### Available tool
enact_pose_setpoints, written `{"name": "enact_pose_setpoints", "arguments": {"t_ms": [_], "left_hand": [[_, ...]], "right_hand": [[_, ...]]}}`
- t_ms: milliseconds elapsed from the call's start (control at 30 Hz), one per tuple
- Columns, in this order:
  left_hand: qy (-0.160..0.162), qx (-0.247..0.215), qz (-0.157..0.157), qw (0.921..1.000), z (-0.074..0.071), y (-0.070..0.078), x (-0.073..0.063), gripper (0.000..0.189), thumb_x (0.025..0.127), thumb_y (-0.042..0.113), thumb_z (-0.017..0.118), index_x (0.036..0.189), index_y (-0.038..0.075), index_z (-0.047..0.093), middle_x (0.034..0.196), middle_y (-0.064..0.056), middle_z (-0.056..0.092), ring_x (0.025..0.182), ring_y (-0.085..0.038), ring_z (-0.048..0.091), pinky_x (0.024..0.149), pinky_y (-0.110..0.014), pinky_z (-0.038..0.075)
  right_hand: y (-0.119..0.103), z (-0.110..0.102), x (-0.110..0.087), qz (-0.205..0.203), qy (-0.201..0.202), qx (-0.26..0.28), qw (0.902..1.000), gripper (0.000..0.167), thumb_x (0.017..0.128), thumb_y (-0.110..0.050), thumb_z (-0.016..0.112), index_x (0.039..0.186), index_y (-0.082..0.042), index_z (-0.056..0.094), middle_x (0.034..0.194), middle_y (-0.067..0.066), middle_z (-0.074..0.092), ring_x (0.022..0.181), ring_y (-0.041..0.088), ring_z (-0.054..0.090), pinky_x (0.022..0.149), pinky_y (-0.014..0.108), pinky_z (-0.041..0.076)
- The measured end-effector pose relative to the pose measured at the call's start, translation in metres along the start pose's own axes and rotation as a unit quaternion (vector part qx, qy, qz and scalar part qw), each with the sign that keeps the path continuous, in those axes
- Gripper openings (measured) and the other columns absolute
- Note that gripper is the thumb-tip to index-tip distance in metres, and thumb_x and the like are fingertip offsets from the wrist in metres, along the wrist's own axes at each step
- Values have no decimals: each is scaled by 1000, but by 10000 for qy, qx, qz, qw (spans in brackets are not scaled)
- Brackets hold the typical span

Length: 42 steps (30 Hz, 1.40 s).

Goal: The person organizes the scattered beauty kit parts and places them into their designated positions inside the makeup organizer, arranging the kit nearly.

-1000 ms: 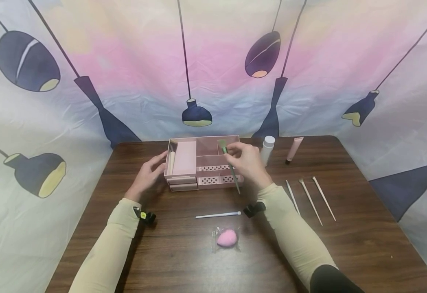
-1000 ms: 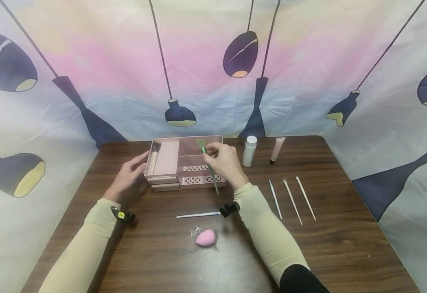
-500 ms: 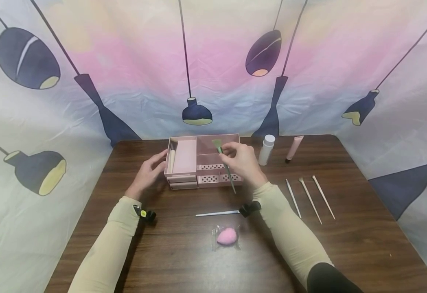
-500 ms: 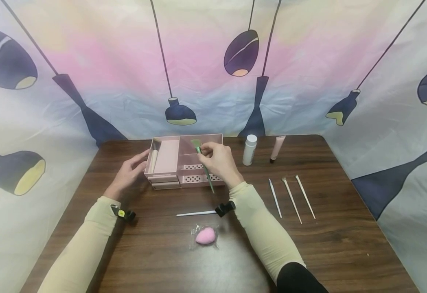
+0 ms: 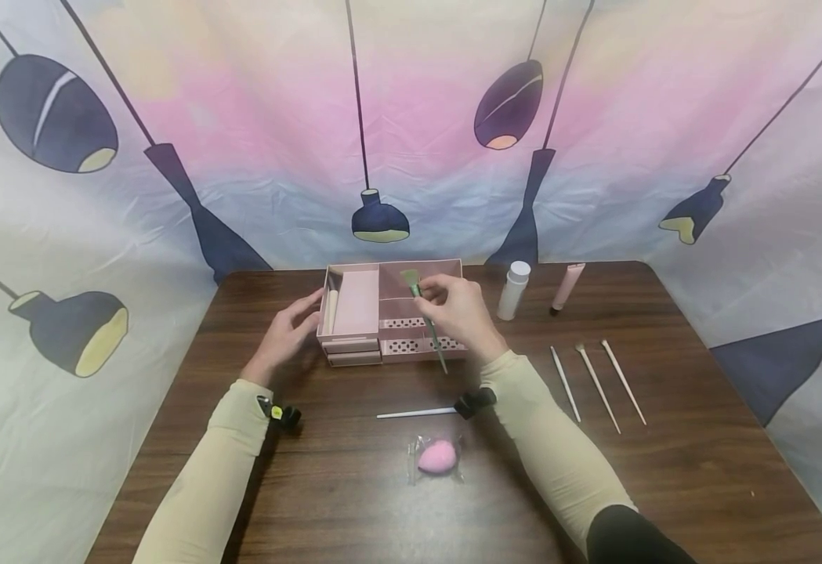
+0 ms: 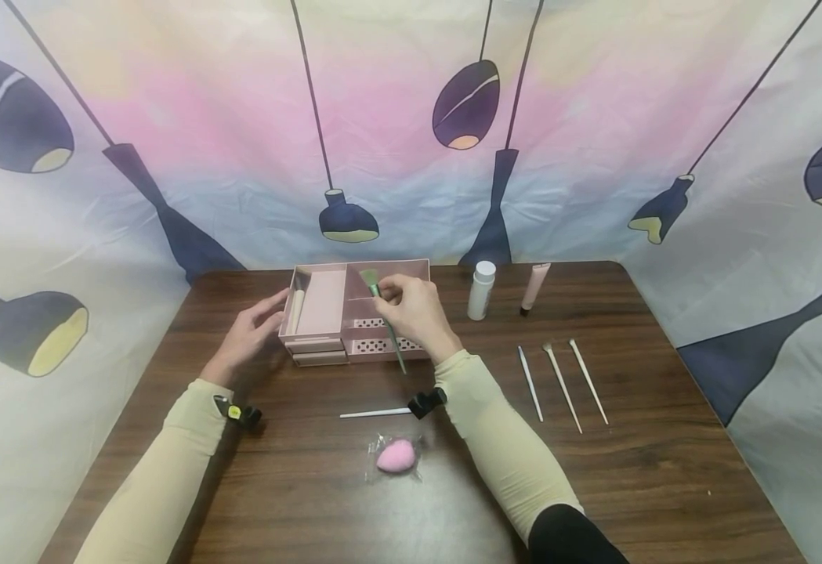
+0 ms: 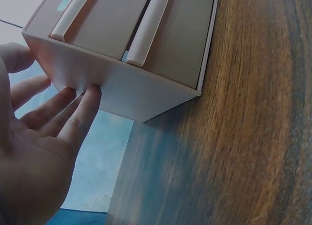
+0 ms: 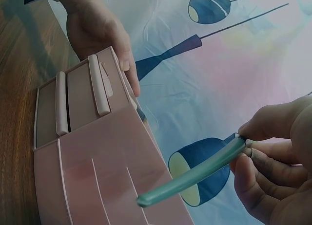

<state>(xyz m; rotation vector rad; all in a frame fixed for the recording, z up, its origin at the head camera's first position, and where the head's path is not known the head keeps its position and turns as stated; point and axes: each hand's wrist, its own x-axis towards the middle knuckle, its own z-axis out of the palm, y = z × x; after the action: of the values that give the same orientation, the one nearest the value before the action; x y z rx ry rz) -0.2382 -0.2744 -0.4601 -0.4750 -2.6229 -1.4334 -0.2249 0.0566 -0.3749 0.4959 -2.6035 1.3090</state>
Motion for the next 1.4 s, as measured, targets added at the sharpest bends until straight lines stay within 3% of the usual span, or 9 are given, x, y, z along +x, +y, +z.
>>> {"name": "enact_pose_setpoints", "arguments": {"t_ms": [200,433,1400], "left_hand": [[-24,62,-85,9999,-1,6,0,49,101,18,54,148,10,43,150,-20,43,139,-39,37,115,-56,28],[-128,83,-104,9998,-5,43,-8,48,100,10,52,146,-1,41,147,-27,42,137,-45,37,114,-58,28],[-121,-44,-40,9999,-6,45,-9,47,100,9,52,145,-2,43,146,-26,43,137,-42,39,114,-55,31]], "right_hand": [[-5,3,2,-121,14,-9,9999,20,84,-20,71,101,-9,73,85,0,74,71,11,68,66,26,57],[-8,8,5,-155,-68,15,9999,19,84,-19,71,100,-10,73,85,0,74,71,11,67,65,23,56],[-17,24,9,-222,60,-77,9997,17,84,-22,72,98,-12,74,82,-3,74,69,8,66,67,23,53]]}}
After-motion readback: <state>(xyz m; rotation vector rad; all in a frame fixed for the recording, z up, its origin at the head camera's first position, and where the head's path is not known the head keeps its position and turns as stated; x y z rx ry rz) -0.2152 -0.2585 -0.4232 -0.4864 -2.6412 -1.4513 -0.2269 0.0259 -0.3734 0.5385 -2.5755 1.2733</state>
